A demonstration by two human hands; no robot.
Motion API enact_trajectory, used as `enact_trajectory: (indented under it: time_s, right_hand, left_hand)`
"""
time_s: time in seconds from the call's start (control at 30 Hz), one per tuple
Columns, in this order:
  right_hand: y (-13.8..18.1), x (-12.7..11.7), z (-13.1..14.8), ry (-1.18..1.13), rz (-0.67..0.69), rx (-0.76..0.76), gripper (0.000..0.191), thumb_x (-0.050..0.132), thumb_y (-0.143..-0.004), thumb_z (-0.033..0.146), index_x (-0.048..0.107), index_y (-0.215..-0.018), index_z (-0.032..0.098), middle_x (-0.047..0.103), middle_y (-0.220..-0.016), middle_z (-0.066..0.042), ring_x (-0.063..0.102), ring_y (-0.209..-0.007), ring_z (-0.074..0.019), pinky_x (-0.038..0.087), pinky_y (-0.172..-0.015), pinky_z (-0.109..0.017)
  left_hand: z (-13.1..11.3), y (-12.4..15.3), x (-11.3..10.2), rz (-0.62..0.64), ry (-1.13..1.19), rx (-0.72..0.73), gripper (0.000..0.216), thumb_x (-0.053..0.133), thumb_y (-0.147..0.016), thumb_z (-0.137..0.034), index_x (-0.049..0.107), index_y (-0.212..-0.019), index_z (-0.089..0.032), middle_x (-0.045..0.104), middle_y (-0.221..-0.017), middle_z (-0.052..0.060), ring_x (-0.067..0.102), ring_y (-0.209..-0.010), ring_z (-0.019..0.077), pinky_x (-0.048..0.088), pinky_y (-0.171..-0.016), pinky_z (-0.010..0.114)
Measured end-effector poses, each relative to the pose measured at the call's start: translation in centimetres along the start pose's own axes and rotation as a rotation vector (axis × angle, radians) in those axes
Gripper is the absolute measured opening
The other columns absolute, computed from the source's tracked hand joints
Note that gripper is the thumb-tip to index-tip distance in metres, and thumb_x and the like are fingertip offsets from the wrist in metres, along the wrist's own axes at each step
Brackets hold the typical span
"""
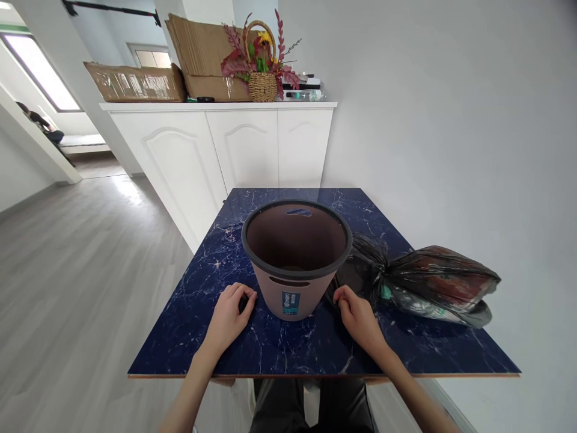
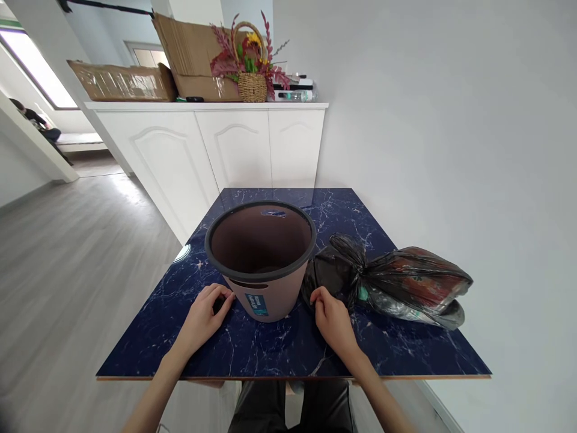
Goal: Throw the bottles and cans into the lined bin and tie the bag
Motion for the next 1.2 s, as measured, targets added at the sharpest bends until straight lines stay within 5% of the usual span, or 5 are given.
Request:
enact_trajectory:
  time_s: [0.33, 0.5, 0.63, 0.93, 1.2]
  right_hand:
    - [6.8, -0.4, 0.6, -0.013, -0.102, 0.115, 0.022, 0.04, -0.101, 0.026, 0.059, -0.09, 0.025, 0.047, -0.06, 0.006, 0.043, -0.045, -0.0145, 0.028, -0.051, -0.027]
    - [6.3, -1.5, 1.3, -0.082, -0.295, 0.107, 0.022, 0.051, -0.102, 0.032, 0.066, -0.114, 0.022, 0.072, -0.104, -0.009, 0.051, -0.056, -0.0133, 0.044, -0.055, -0.028]
    - [5.8, -1.4, 1.4, -0.08, -0.229, 0.076, 0.035, 0.055, -0.106, 0.041, 0.065, -0.134, 0.024, 0.065, -0.143, -0.017, 0.052, -0.055, -0.0103, 0.052, -0.058, -0.031]
    - [6.0, -0.4, 0.6, 0.015, -0.171, 0.112, 0.04, 0.055, -0.105, 0.054, 0.063, -0.128, 0.023, 0.069, -0.094, -0.005, 0.058, -0.059, -0.0159, 0.046, -0.053, -0.028]
    - [6.7, -1.7, -0.4, -0.32, -0.373, 0.289, 0.044, 0.053, -0.106, 0.057, 0.052, -0.133, 0.021, 0.052, -0.074, 0.005, 0.053, -0.057, -0.0165, 0.045, -0.054, -0.026]
  left_hand:
    - [-0.1, -0.5, 0.0, -0.004, -0.02, 0.013, 0.034, 0.05, -0.108, -0.049, 0.066, -0.094, -0.023, 0.07, -0.099, 0.007, 0.063, -0.092, 0.0257, 0.05, -0.086, 0.039]
    - [-0.2, -0.7, 0.0, -0.013, -0.036, 0.015, 0.034, 0.051, -0.107, -0.049, 0.067, -0.091, -0.023, 0.07, -0.096, 0.006, 0.064, -0.091, 0.0255, 0.051, -0.085, 0.038]
    - [-0.2, -0.7, 0.0, -0.004, -0.038, 0.015, 0.034, 0.051, -0.107, -0.05, 0.068, -0.093, -0.024, 0.07, -0.096, 0.006, 0.064, -0.09, 0.0254, 0.051, -0.083, 0.038]
    - [-0.1, -0.9, 0.1, -0.007, -0.035, 0.001, 0.033, 0.052, -0.106, -0.051, 0.068, -0.096, -0.024, 0.07, -0.096, 0.007, 0.064, -0.091, 0.0262, 0.052, -0.083, 0.038]
    - [0.0, -1.1, 0.2, -0.022, -0.046, -0.015, 0.034, 0.052, -0.105, -0.05, 0.067, -0.091, -0.023, 0.068, -0.093, 0.006, 0.063, -0.087, 0.0243, 0.053, -0.081, 0.036]
Point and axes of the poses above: each hand's wrist, its own y-axis away from the middle knuckle, its own x-axis out of the palm, z = x × y, the point moved 4 cm from there along -y, towards the middle knuckle
